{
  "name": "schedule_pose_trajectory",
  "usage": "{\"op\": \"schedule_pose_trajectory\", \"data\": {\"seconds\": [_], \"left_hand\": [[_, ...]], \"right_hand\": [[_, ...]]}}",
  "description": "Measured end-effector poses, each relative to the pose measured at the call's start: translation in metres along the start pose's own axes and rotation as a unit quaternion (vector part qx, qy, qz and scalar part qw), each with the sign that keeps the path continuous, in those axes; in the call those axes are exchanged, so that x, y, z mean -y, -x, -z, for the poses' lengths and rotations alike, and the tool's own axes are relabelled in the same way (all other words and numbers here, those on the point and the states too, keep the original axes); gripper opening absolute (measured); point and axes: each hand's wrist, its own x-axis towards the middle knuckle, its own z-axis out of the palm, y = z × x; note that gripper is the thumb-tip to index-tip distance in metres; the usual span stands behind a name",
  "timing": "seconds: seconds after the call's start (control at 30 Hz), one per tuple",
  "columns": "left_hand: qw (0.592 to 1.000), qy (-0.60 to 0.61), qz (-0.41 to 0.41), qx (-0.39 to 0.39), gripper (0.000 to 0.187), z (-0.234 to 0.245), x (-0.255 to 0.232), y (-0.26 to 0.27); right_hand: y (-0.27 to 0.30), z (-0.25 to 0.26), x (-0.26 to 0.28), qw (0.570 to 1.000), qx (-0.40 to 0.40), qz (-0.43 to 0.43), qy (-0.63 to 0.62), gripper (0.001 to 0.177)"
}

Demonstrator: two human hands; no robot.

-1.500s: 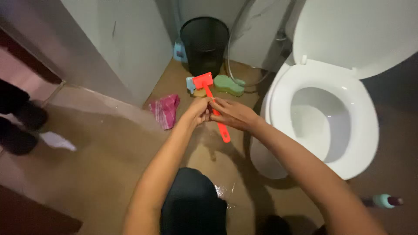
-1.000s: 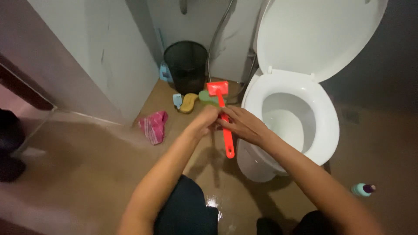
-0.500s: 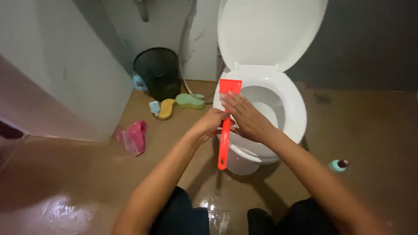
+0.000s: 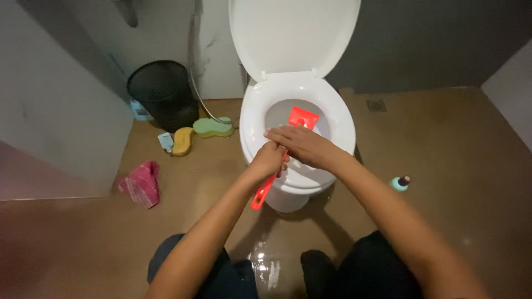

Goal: The person cleans the inner rim and bowl of a toilet using a red scraper tool.

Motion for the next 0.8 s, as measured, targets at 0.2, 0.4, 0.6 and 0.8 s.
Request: {"op": "schedule_pose_trajectory", "data": {"seconds": [0.2, 0.4, 0.6, 0.8], "left_hand": [[0.985, -0.167, 0.013, -0.028, 0.041, -0.018, -0.024, 0.012], [0.952, -0.265, -0.142, -0.065, 0.046, -0.02, -0.01, 0.01], [0.972, -0.23, -0.021, -0.03, 0.05, -0.021, -0.068, 0.054], [0.906, -0.345, -0.234, -0.073, 0.047, -0.007, -0.023, 0.046]], "right_hand": [[0.012, 0.005, -0.003, 0.999, 0.02, -0.018, 0.026, 0.063], [0.023, 0.011, -0.004, 0.999, -0.022, -0.023, 0.032, 0.053], [0.028, 0.009, -0.014, 0.998, -0.026, -0.033, 0.05, 0.033], [0.032, -0.005, -0.033, 0.994, 0.015, -0.068, 0.085, 0.028]]}}
